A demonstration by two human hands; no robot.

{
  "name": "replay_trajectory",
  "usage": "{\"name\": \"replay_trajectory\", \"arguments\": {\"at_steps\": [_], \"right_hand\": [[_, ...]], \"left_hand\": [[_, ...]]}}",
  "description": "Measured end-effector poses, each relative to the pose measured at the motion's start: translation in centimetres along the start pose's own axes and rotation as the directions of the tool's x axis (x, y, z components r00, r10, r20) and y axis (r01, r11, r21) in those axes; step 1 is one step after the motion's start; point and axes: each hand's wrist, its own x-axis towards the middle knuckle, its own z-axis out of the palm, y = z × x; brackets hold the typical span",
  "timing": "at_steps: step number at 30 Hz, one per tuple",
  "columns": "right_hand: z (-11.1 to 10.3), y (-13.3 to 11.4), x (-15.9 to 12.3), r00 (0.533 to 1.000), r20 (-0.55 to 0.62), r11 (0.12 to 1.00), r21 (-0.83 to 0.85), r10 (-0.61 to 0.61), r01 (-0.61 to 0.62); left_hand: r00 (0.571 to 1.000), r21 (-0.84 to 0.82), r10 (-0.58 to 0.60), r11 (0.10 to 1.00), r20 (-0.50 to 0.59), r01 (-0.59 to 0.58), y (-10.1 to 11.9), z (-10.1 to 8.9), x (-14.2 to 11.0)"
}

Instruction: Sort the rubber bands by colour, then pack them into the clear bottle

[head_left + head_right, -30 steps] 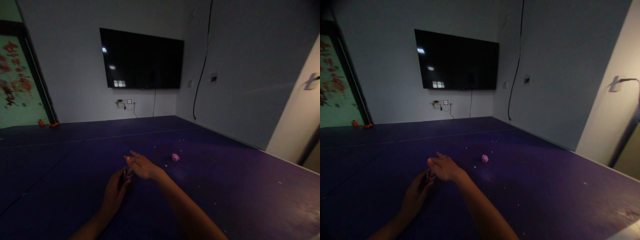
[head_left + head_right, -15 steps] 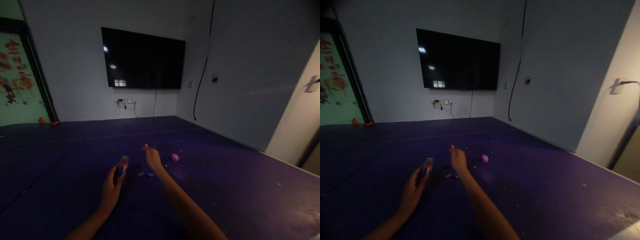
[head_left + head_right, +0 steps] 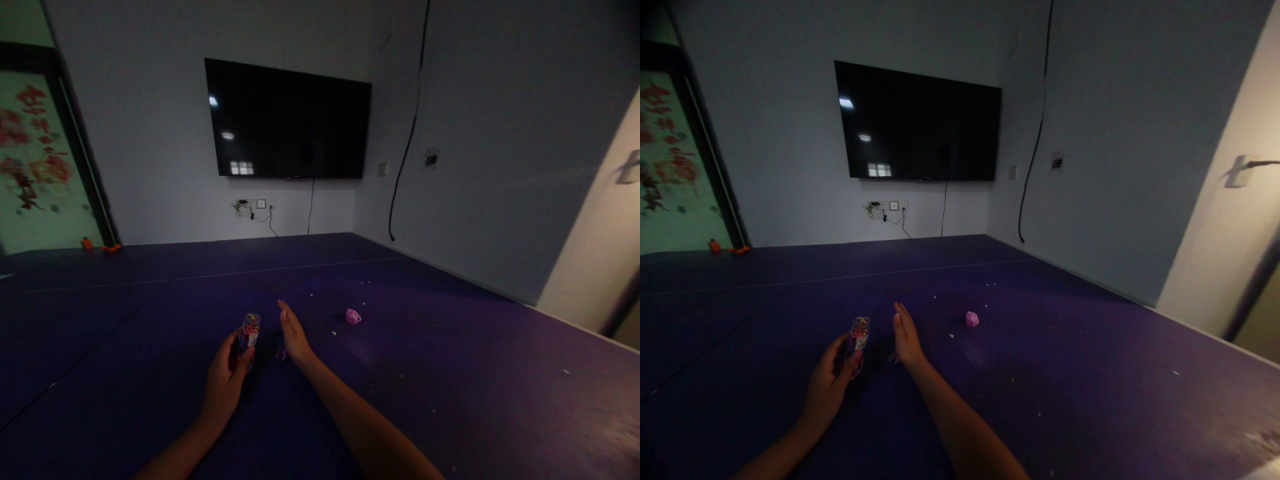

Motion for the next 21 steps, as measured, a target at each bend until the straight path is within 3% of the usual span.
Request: {"name": "replay_trajectory", "arguments": {"at_steps": [3,6,8,11,21], "right_hand": [[-2.1,0.3,0.1,0.981,0.165,0.957,-0.253,-0.098,0.138],[-3.3,0.3,-0.2,0.910,0.399,0.832,-0.464,-0.109,0.303],[-3.5,0.1,-0.3,0.869,0.485,0.774,-0.510,-0.101,0.374],[-3.3,-0.1,-0.4,0.843,0.526,0.748,-0.513,-0.113,0.420],[-3.5,-1.4,-1.8,0.867,0.479,0.732,-0.542,-0.134,0.412]], "left_hand": [[1.000,0.002,0.000,1.000,0.005,0.000,-0.1,0.0,0.1],[1.000,0.021,-0.006,1.000,0.006,0.006,-0.1,-0.1,0.1],[1.000,0.031,-0.001,1.000,0.006,0.001,-0.1,-0.1,0.1],[1.000,0.027,0.003,1.000,0.015,-0.003,0.1,-0.1,0.0],[0.999,0.063,0.022,0.998,0.036,-0.024,-0.5,-0.2,0.1]]}}
